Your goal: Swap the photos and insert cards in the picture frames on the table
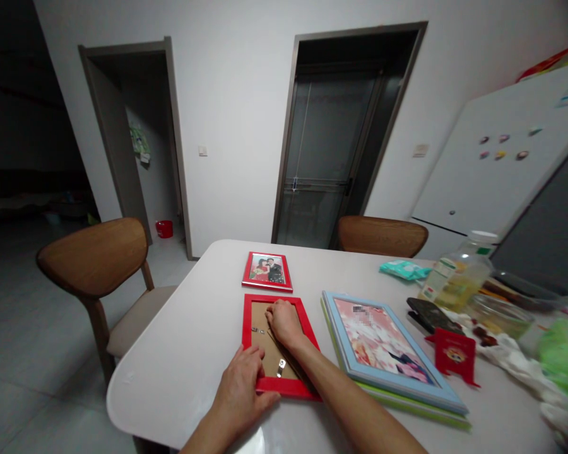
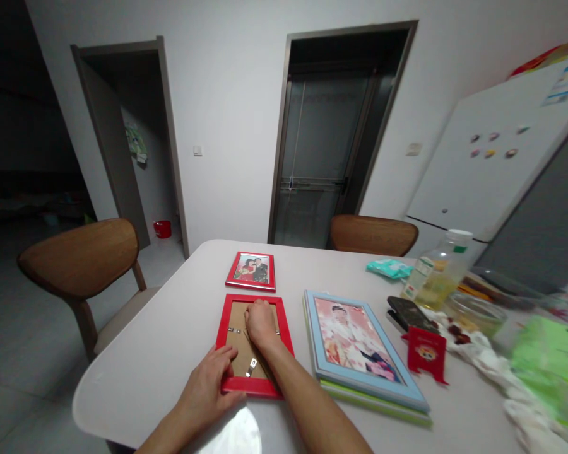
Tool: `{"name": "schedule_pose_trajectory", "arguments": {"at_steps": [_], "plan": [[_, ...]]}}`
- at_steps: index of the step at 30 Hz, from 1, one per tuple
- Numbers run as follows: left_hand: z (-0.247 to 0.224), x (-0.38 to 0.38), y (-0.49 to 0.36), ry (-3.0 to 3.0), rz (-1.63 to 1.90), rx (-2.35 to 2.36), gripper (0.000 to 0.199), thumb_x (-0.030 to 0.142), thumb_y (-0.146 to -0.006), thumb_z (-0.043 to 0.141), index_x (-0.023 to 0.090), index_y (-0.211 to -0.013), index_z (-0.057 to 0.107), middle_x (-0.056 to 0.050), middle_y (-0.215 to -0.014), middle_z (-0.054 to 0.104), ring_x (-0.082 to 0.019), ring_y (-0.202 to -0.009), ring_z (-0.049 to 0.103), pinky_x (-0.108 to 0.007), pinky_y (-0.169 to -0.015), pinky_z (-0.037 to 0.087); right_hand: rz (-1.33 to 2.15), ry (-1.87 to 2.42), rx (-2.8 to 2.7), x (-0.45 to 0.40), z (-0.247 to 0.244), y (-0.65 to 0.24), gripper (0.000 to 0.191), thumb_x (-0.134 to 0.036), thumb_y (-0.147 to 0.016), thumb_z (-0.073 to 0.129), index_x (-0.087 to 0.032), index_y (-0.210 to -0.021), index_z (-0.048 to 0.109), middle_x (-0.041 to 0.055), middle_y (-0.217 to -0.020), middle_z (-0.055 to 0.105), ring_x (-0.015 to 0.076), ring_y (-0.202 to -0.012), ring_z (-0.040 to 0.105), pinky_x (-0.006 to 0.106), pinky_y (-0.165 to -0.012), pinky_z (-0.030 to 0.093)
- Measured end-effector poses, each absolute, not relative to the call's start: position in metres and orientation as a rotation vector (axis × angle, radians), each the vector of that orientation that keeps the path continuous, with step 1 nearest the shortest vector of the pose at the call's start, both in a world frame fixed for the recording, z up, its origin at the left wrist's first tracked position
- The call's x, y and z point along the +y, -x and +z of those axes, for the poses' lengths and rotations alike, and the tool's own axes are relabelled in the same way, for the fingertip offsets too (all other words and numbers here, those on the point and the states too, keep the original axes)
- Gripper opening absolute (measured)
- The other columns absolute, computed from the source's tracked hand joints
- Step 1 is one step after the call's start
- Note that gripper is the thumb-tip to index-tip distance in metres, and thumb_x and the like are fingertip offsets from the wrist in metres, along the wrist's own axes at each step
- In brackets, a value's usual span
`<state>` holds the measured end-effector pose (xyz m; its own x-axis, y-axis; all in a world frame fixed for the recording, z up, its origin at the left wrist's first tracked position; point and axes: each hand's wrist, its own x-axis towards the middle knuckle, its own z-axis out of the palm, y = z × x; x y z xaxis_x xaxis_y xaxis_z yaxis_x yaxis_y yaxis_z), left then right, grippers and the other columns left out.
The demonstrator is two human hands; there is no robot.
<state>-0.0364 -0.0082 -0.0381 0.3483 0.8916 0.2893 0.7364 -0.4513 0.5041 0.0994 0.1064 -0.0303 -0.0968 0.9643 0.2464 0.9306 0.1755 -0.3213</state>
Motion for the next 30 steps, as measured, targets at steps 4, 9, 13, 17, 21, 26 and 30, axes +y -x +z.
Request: {"name": "schedule_pose_trajectory", "arguments": {"at_steps": [4,9,13,17,21,26,30], "plan": [[-0.038,-0.007,0.036,-2.318,0.759,1.452,0.055,0.027,-0.057,0.065,0.009,-0.107,0.052,-0.014,-0.112,0.056,-0.026,-0.109,0.046,-0.043,-0.098,0.030,0.165,1.758,-2.084,0.114,-0.030,-0.096,0.024,-0.018,-0.075,0.043,-0.013,-0.069,0.066,0.0098,-0.077,0.064,0.0148,-0.070,0.054,0.022,-0.061,0.033],[-0.040,-0.007,0.037,-2.309,0.774,1.450,0.054,0.027,-0.057,0.065,0.010,-0.107,0.053,-0.014,-0.113,0.055,-0.026,-0.109,0.046,-0.043,-0.098,0.030,0.284,1.738,-2.091,0.125,-0.028,-0.101,0.016,-0.019,-0.070,0.051,-0.016,-0.074,0.066,0.0040,-0.071,0.066,0.0121,-0.064,0.054,0.019,-0.056,0.032],[-0.040,-0.006,0.037,-2.308,0.764,1.453,0.057,0.028,-0.057,0.064,0.008,-0.109,0.051,-0.016,-0.114,0.054,-0.027,-0.109,0.045,-0.044,-0.098,0.029,0.303,1.796,-2.026,0.133,-0.030,-0.100,0.014,-0.021,-0.070,0.053,-0.014,-0.071,0.065,0.0048,-0.069,0.065,0.0123,-0.063,0.054,0.020,-0.054,0.031],[-0.037,-0.007,0.037,-2.306,0.745,1.444,0.055,0.026,-0.057,0.064,0.008,-0.107,0.052,-0.015,-0.113,0.055,-0.027,-0.110,0.045,-0.043,-0.099,0.028,0.291,1.840,-1.947,0.143,-0.035,-0.103,0.017,-0.024,-0.070,0.053,-0.015,-0.081,0.063,0.0058,-0.077,0.065,0.0143,-0.069,0.056,0.020,-0.057,0.033],[-0.035,-0.007,0.036,-2.293,0.688,1.459,0.058,0.028,-0.058,0.063,0.005,-0.110,0.050,-0.017,-0.115,0.053,-0.027,-0.111,0.043,-0.043,-0.099,0.027,0.270,1.870,-1.882,0.153,-0.037,-0.113,0.040,-0.029,-0.066,0.059,-0.017,-0.103,0.055,0.0094,-0.095,0.062,0.0193,-0.086,0.056,0.023,-0.066,0.036],[-0.031,-0.007,0.038,-2.280,0.656,1.464,0.057,0.028,-0.058,0.064,0.008,-0.110,0.050,-0.016,-0.115,0.053,-0.026,-0.113,0.042,-0.041,-0.100,0.026,0.278,1.884,-1.832,0.153,-0.038,-0.120,0.033,-0.035,-0.068,0.056,-0.017,-0.095,0.060,0.0119,-0.092,0.064,0.0227,-0.087,0.056,0.028,-0.069,0.038],[-0.030,-0.011,0.036,-2.294,0.654,1.469,0.052,0.027,-0.057,0.066,0.012,-0.105,0.053,-0.014,-0.114,0.054,-0.026,-0.112,0.042,-0.042,-0.100,0.026,0.295,1.787,-1.815,0.140,-0.032,-0.123,0.032,-0.037,-0.075,0.046,-0.017,-0.094,0.061,0.0121,-0.097,0.062,0.0213,-0.090,0.056,0.028,-0.074,0.038]]}}
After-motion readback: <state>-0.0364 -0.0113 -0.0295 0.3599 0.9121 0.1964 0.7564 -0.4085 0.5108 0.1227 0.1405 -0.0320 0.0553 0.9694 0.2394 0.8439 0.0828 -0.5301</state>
